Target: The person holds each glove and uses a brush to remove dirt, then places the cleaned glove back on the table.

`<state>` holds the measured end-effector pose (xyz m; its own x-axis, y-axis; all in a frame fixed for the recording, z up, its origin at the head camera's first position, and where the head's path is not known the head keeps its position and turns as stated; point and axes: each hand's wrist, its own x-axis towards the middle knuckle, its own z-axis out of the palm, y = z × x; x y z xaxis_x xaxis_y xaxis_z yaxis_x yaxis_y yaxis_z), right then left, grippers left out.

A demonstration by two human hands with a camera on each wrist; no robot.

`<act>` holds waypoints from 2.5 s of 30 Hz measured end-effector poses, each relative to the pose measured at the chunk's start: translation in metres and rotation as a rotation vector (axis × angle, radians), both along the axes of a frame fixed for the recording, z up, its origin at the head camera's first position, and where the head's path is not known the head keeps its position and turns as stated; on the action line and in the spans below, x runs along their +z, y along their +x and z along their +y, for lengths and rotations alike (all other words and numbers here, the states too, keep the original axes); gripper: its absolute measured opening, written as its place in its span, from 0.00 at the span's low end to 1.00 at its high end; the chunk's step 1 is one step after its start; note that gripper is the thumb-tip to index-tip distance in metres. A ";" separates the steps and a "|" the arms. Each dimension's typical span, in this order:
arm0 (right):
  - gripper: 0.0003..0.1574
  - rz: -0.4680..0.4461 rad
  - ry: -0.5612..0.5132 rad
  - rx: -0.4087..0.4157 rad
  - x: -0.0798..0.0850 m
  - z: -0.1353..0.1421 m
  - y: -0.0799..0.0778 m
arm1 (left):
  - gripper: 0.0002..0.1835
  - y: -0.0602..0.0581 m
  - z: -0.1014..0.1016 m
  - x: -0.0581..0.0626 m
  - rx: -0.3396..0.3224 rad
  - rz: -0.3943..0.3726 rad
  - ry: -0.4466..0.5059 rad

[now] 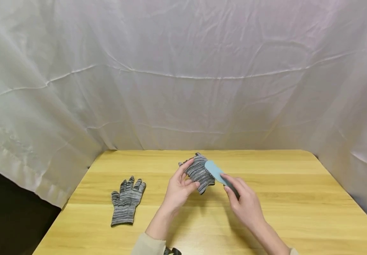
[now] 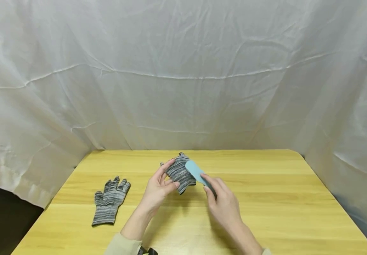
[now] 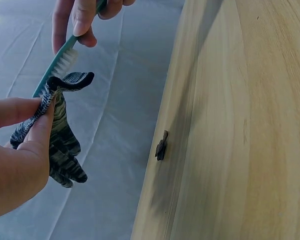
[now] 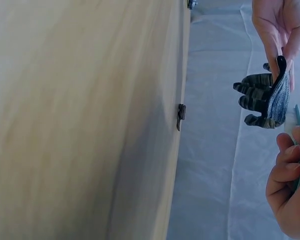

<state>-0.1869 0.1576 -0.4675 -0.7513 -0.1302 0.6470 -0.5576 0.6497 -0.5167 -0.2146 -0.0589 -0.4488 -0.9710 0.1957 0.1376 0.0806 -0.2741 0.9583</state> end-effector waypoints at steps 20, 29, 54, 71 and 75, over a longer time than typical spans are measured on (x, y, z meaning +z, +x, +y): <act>0.27 -0.131 -0.055 -0.049 0.000 0.019 -0.005 | 0.41 -0.002 -0.010 -0.002 0.016 0.035 -0.028; 0.30 -0.290 0.025 -0.007 0.002 0.040 -0.020 | 0.33 -0.005 -0.032 -0.005 0.065 0.013 -0.141; 0.30 -0.682 0.350 -0.003 -0.010 0.114 -0.002 | 0.31 0.006 -0.119 -0.024 0.017 -0.013 -0.685; 0.37 -0.679 0.396 -0.003 -0.020 0.131 0.006 | 0.26 0.017 -0.130 -0.035 -0.068 -0.021 -0.817; 0.40 -0.679 0.381 -0.010 -0.024 0.131 0.009 | 0.26 0.017 -0.127 -0.038 -0.087 0.025 -0.924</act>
<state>-0.1780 0.2887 -0.4915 -0.9693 -0.2421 -0.0431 -0.1920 0.8545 -0.4827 -0.1979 -0.1858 -0.4872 -0.9467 0.3099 -0.0883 0.1193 0.5915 0.7974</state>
